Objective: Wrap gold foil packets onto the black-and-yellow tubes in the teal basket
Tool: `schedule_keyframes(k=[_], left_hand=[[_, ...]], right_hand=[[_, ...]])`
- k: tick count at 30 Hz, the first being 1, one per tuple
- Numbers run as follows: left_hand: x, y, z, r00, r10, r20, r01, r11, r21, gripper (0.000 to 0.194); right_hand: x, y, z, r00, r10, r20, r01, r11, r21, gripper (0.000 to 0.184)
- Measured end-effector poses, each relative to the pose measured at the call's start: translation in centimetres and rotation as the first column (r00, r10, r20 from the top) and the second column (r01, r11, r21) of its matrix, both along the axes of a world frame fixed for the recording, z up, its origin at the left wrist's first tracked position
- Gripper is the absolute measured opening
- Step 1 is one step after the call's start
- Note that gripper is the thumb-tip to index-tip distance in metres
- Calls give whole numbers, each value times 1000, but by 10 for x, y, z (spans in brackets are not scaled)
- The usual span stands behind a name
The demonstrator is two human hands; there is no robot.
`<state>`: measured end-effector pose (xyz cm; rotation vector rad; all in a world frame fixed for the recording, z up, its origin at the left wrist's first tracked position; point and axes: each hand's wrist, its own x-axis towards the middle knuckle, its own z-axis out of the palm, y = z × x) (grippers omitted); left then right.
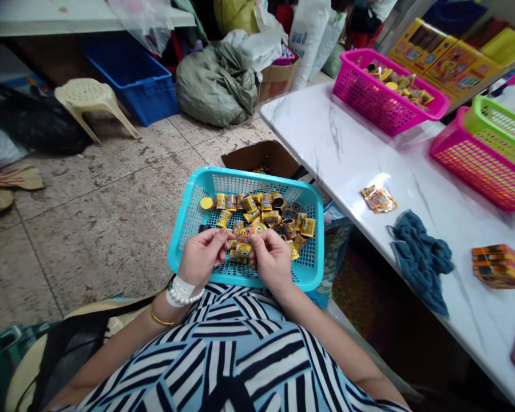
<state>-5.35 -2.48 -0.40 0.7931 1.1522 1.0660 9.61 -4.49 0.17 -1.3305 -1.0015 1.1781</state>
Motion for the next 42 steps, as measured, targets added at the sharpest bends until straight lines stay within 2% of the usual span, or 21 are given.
schedule_keyframes(k=[5, 10, 18, 23, 28, 33, 42], left_hand=[[1, 1, 3, 990, 22, 138, -11, 997, -82, 45], [1, 1, 6, 985, 50, 168, -40, 997, -65, 39], [-1, 4, 6, 970, 40, 242, -25, 998, -63, 37], [0, 5, 5, 983, 10, 186, -2, 999, -47, 36], [-1, 8, 2, 964, 131, 233, -105, 987, -118, 34], [-1, 6, 4, 978, 28, 207, -5, 993, -114, 33], [1, 4, 2, 985, 93, 146, -86, 995, -57, 25]], right_hand=[[-1, -1, 0, 997, 7, 72, -10, 999, 39, 34], [-2, -1, -1, 985, 31, 172, -36, 999, 24, 35], [-5, 2, -2, 985, -27, 172, 25, 1000, 9, 36], [-5, 2, -6, 981, -32, 190, 29, 999, 16, 36], [-7, 0, -5, 979, -82, 185, 72, 996, 59, 36], [-7, 0, -5, 979, -49, 199, 35, 997, 72, 35], [-6, 0, -11, 962, -72, 263, 57, 996, 66, 35]])
